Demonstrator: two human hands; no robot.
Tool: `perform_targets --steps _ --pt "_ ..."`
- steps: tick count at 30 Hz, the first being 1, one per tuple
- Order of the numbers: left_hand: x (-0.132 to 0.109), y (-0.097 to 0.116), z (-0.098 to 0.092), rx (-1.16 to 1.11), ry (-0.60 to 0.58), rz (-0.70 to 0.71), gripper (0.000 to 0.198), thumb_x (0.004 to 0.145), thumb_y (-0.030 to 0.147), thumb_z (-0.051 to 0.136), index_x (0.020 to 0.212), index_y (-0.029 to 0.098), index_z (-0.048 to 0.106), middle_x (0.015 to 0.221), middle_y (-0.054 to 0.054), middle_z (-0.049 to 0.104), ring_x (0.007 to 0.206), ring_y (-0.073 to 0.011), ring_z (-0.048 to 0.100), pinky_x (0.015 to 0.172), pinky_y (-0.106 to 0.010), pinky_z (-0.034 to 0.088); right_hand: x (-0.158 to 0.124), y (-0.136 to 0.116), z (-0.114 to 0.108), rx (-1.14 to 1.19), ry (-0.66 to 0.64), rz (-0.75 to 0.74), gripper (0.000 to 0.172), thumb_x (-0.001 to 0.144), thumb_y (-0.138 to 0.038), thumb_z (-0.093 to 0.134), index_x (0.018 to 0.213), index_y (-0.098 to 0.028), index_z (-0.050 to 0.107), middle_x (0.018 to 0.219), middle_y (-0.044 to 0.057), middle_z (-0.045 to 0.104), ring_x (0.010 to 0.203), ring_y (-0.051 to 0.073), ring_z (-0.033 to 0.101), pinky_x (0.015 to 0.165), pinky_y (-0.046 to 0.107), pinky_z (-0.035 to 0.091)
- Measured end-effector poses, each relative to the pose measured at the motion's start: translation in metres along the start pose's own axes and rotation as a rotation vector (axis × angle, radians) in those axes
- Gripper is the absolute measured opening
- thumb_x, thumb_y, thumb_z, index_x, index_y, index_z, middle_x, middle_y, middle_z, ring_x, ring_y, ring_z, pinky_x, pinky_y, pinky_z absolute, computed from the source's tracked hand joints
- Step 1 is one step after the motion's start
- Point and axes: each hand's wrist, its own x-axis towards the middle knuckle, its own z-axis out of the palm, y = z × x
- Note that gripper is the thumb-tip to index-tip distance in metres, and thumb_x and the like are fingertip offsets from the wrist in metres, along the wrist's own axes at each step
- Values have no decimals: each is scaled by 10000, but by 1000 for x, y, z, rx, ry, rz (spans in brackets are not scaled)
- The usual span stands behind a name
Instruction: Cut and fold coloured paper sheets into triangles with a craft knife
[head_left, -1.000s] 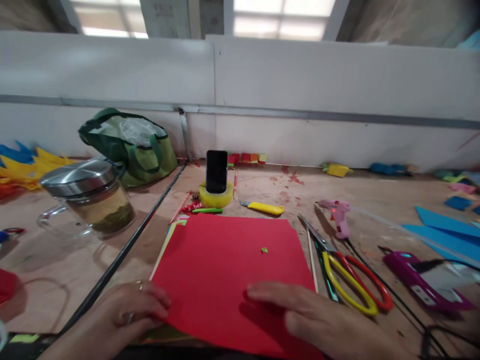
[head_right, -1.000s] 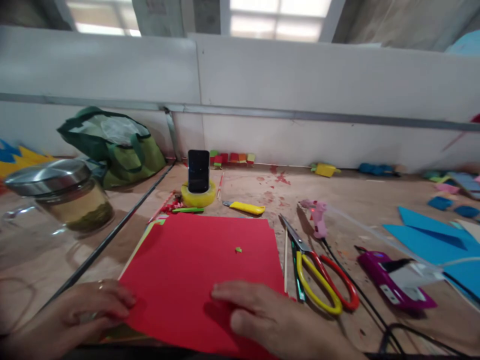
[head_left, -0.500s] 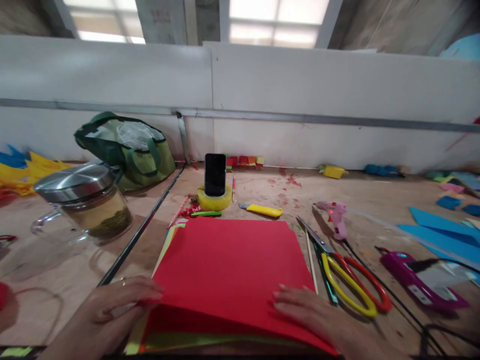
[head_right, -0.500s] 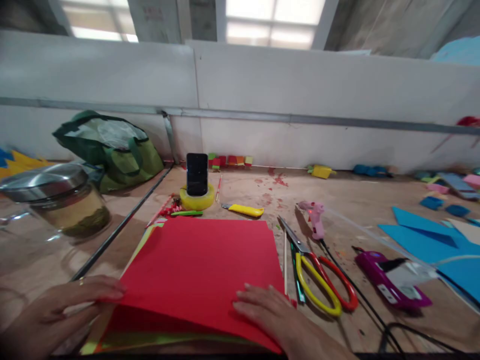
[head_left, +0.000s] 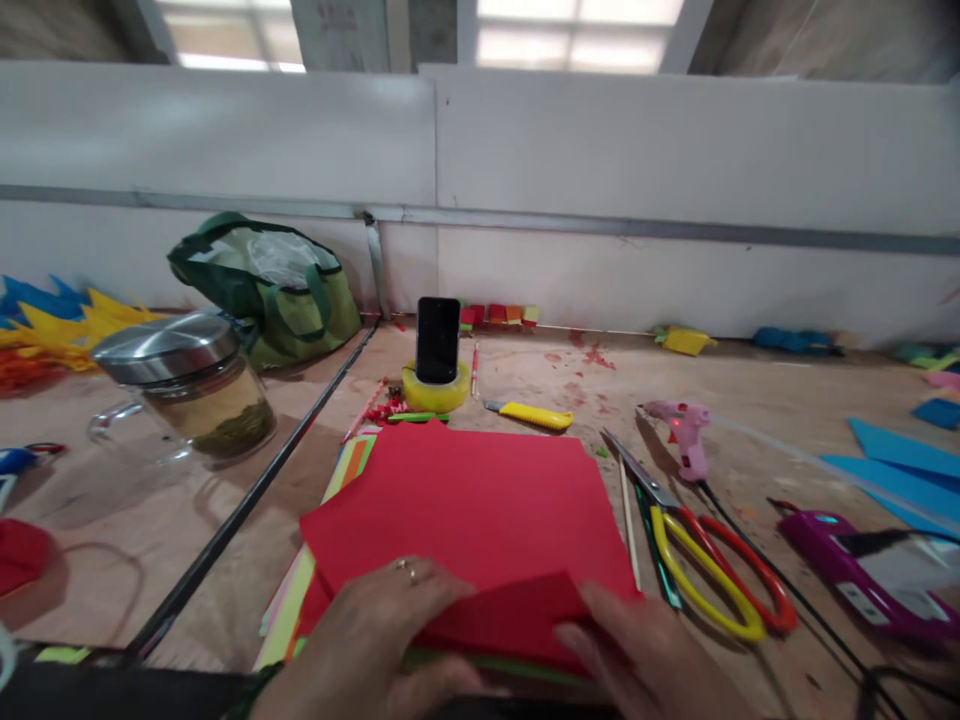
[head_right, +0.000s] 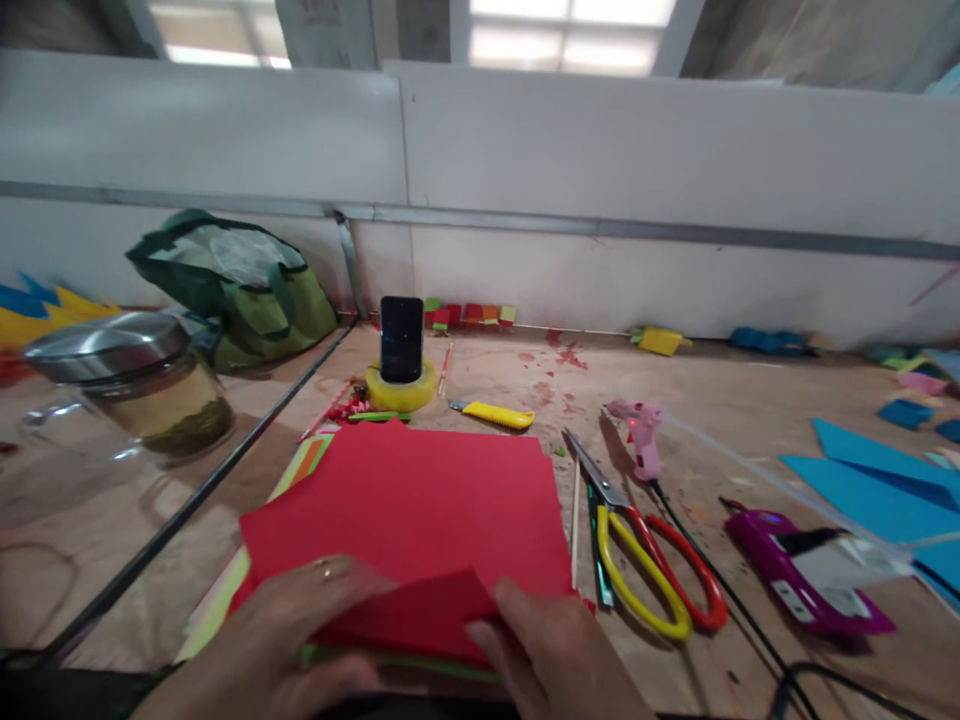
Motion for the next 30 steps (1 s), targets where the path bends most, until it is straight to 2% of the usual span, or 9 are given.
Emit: perform_targets --steps 3,8,13,17,21,23,25,27,30 --pt "15 4 14 -44 -21 -175 265 934 352 454 769 210 606 774 -29 664 714 -177 613 644 -261 454 13 4 -6 53 -58 138 271 946 -396 397 877 -231 601 719 5 691 631 165 652 575 248 480" --pt "27 -10 17 -25 4 -292 227 904 317 485 759 175 588 861 -84 632 839 -225 580 759 -329 429 36 22 -35 147 -99 207 396 904 -536 431 1122 -248 592 1136 59 660 1036 220 609 874 318 463" --pt "36 -13 12 -65 13 -358 206 894 295 486 793 153 596 829 -77 618 787 -212 568 729 -324 416 78 36 -46 151 -208 209 502 860 -573 466 1094 -156 620 1051 115 673 939 251 617 817 352 465" --pt "35 -15 12 -133 42 -353 167 876 285 510 833 156 607 839 -65 630 781 -203 570 730 -314 419 100 36 -42 150 -296 188 490 855 -573 469 1037 -157 652 908 90 699 813 226 625 714 324 471" --pt "25 -15 11 -237 184 -241 107 868 238 521 855 173 605 882 -63 646 820 -191 580 766 -292 439 93 34 -38 196 -262 124 585 809 -617 532 1221 -205 589 956 69 685 846 220 614 759 328 473" --pt "19 -12 8 -320 250 -72 110 864 154 493 854 180 599 901 -60 652 854 -176 591 786 -265 448 83 38 -41 287 -255 110 642 838 -616 492 1359 -243 480 964 62 679 842 211 620 764 330 479" --pt "11 -10 5 -400 288 122 179 857 76 457 865 188 596 909 -56 656 877 -160 598 795 -242 453 70 45 -48 475 -321 126 640 904 -610 338 1429 -249 393 905 64 683 753 198 636 689 323 493" --pt "4 -10 2 -468 325 257 219 865 48 446 894 201 600 904 -49 660 878 -152 602 815 -246 454 55 53 -56 687 -438 163 622 935 -576 256 1410 -217 433 848 78 694 678 198 651 628 325 500" --pt "-8 -14 1 -592 426 243 160 898 126 493 929 224 616 886 -35 663 872 -159 604 878 -284 442 32 60 -61 884 -539 238 474 867 -464 500 1252 -212 614 827 92 725 690 216 683 680 350 516"
